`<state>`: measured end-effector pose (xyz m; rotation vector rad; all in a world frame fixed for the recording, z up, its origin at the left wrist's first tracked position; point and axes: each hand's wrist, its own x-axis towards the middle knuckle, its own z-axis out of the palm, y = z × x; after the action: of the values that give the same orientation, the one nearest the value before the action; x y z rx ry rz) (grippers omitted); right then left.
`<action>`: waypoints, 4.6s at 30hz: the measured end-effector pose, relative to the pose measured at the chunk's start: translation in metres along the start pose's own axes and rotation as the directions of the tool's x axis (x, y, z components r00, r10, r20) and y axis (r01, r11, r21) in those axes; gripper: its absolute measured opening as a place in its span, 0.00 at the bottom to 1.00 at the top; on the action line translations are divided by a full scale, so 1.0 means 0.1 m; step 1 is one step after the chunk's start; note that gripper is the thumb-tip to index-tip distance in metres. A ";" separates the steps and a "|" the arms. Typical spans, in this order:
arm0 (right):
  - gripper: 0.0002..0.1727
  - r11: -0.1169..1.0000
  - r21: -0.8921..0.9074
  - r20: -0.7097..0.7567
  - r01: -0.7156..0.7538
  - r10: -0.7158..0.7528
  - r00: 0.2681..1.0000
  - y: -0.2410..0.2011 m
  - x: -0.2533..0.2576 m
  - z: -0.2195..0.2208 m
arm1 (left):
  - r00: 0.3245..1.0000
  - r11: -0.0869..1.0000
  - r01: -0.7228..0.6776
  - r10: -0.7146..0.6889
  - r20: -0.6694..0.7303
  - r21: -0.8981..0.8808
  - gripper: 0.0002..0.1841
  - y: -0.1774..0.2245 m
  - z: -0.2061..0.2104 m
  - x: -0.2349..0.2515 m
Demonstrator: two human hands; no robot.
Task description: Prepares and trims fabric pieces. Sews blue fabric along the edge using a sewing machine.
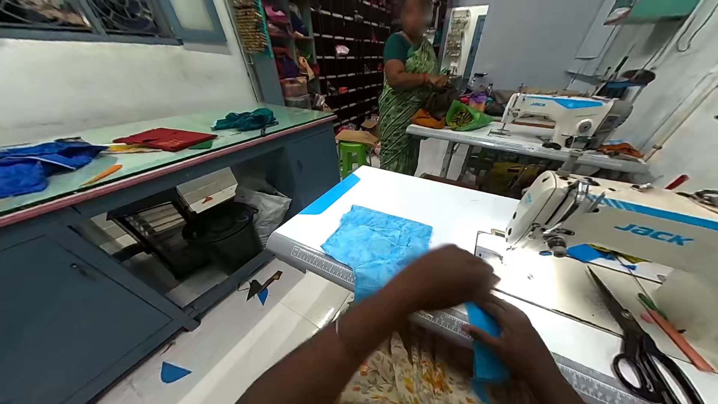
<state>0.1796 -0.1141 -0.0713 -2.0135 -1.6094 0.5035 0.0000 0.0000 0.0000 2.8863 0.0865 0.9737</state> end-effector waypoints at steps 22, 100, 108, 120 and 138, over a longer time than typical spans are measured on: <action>0.19 0.873 0.032 -0.226 -0.487 0.481 0.847 0.48 -0.13 -0.06 | 0.717 0.866 0.493 -0.460 0.524 0.086 0.60 -0.39 1.35 -0.03; 0.17 0.992 -0.091 -0.506 -0.089 0.031 0.862 0.31 0.00 0.53 | 0.765 0.837 0.547 -0.517 0.384 0.038 0.09 -0.52 1.45 0.63; 0.18 0.993 -0.070 -0.478 -0.099 0.053 0.877 0.31 -0.01 0.51 | 0.693 0.859 0.512 -0.413 0.591 0.000 0.25 -0.54 1.49 0.51; 0.18 0.987 -0.085 -0.456 -0.136 0.082 0.886 0.28 -0.02 0.49 | 0.646 0.855 0.519 -0.383 0.660 -0.012 0.37 -0.62 1.47 0.40; 0.20 0.941 0.075 -0.264 -0.330 0.338 0.903 0.15 0.09 0.22 | 0.717 0.898 0.420 -0.240 0.654 -0.131 0.39 -0.80 1.61 0.53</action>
<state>0.1807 -0.1047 -0.0980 -2.2369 -1.0919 0.3458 0.1381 0.0730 -0.1039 2.6317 0.3757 -0.0667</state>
